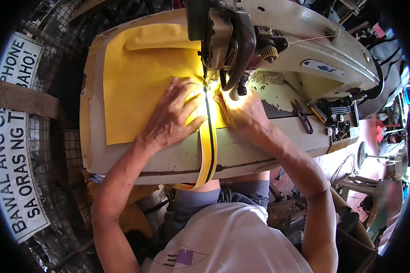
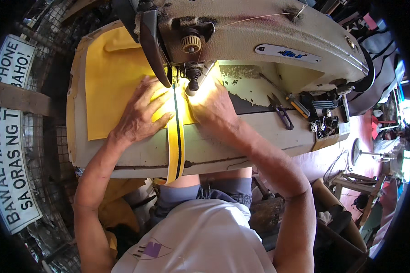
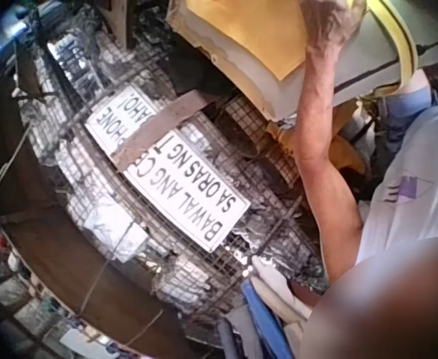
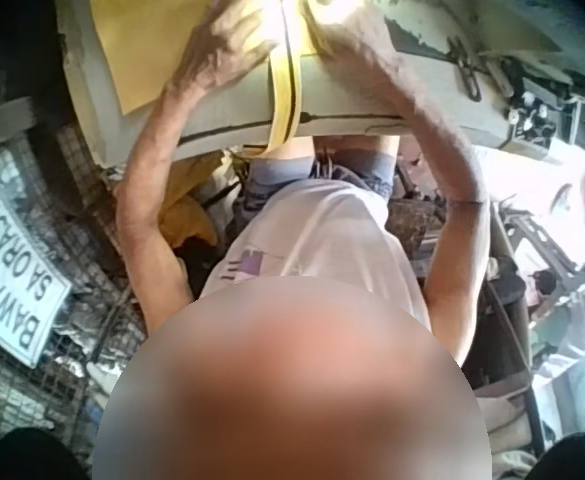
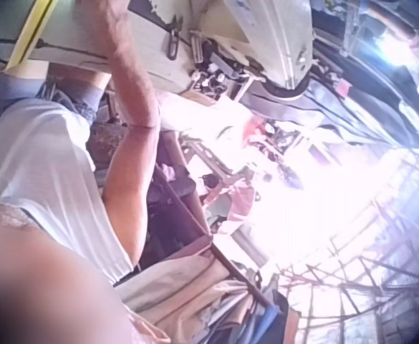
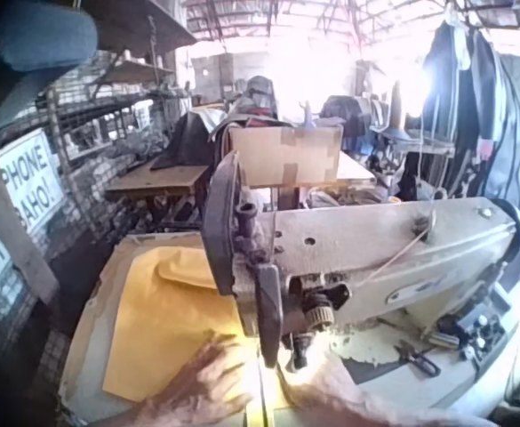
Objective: Sewing components of a yellow fabric bag together using an industrial sewing machine.
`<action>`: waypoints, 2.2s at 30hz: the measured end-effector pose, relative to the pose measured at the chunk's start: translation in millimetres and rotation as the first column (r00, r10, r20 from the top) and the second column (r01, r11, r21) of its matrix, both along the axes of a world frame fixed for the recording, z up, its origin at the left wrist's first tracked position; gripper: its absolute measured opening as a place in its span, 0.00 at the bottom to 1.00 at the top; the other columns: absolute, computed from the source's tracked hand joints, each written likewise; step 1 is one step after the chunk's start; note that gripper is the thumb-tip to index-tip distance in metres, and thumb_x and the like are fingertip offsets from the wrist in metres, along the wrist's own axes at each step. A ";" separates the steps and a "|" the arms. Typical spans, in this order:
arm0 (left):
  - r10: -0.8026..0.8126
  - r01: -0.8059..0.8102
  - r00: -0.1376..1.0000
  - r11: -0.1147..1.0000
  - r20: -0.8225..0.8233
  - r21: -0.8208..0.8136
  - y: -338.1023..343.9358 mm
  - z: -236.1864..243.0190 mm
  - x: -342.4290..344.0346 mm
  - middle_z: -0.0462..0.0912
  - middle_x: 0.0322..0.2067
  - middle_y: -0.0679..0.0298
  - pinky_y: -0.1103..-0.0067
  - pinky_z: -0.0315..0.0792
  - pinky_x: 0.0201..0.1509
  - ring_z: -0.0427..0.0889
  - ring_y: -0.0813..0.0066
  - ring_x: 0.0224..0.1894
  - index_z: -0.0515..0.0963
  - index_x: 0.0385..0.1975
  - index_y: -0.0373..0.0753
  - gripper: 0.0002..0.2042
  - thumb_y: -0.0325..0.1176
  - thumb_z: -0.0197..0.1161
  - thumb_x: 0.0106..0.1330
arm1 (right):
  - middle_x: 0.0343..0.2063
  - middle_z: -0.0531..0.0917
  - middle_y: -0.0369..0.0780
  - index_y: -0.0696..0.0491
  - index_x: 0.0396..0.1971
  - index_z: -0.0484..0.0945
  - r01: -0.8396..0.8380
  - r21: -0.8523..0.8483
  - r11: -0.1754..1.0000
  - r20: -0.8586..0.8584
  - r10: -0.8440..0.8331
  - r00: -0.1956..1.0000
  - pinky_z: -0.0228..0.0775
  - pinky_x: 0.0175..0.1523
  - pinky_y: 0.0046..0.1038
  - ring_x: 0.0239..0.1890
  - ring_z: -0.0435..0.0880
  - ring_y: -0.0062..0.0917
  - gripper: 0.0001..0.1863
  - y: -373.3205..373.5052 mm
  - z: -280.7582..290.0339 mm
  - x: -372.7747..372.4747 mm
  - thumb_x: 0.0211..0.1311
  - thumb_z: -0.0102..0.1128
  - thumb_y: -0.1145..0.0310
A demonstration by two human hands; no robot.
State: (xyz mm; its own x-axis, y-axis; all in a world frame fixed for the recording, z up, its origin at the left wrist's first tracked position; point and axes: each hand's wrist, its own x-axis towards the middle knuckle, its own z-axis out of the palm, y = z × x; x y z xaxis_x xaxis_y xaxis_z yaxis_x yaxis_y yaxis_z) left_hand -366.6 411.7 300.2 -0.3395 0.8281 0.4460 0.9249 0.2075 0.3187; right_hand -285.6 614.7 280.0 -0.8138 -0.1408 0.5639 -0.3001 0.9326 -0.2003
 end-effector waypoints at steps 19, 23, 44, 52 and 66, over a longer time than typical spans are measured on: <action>-0.009 0.011 0.999 0.998 0.033 -0.062 5.3 9.0 -7.8 0.74 0.48 0.50 0.63 0.68 0.63 0.74 0.49 0.54 0.75 0.46 0.30 0.21 0.34 0.66 0.54 | 0.26 0.80 0.48 0.57 0.30 0.76 -0.068 -0.377 0.924 0.187 0.148 0.971 0.71 0.31 0.38 0.29 0.80 0.45 0.12 63.0 -15.2 -41.8 0.43 0.66 0.72; -0.035 0.036 0.999 0.998 0.033 -0.044 5.5 10.0 -10.4 0.74 0.48 0.51 0.63 0.69 0.62 0.74 0.50 0.54 0.75 0.46 0.30 0.20 0.33 0.66 0.54 | 0.34 0.80 0.50 0.56 0.39 0.75 0.235 -0.150 0.960 0.316 -0.179 0.932 0.72 0.36 0.40 0.37 0.80 0.47 0.18 52.7 10.8 -16.9 0.44 0.65 0.72; -0.035 0.041 0.999 0.975 0.035 -0.218 -0.3 2.9 -31.1 0.68 0.63 0.55 0.62 0.49 0.75 0.61 0.59 0.69 0.70 0.60 0.32 0.31 0.44 0.65 0.59 | 0.43 0.85 0.46 0.55 0.48 0.81 0.668 0.092 0.739 0.027 -0.672 0.740 0.72 0.49 0.30 0.39 0.83 0.34 0.18 405.4 186.0 78.6 0.68 0.56 0.58; -0.016 0.030 0.997 0.979 0.071 -0.204 -0.2 1.8 -32.1 0.69 0.62 0.55 0.63 0.49 0.76 0.61 0.59 0.69 0.70 0.59 0.32 0.31 0.44 0.65 0.59 | 0.37 0.80 0.47 0.56 0.56 0.74 0.486 0.518 0.704 -0.080 -0.526 0.847 0.75 0.43 0.30 0.36 0.82 0.37 0.21 440.3 149.7 130.3 0.61 0.53 0.75; 0.026 -0.006 0.997 0.969 0.078 -0.249 0.4 3.9 -31.6 0.68 0.63 0.56 0.64 0.49 0.76 0.60 0.60 0.70 0.68 0.61 0.32 0.32 0.46 0.64 0.60 | 0.46 0.82 0.41 0.56 0.58 0.74 0.559 -0.505 0.658 0.073 -0.613 0.787 0.72 0.53 0.28 0.47 0.80 0.27 0.24 465.4 181.8 113.5 0.71 0.48 0.55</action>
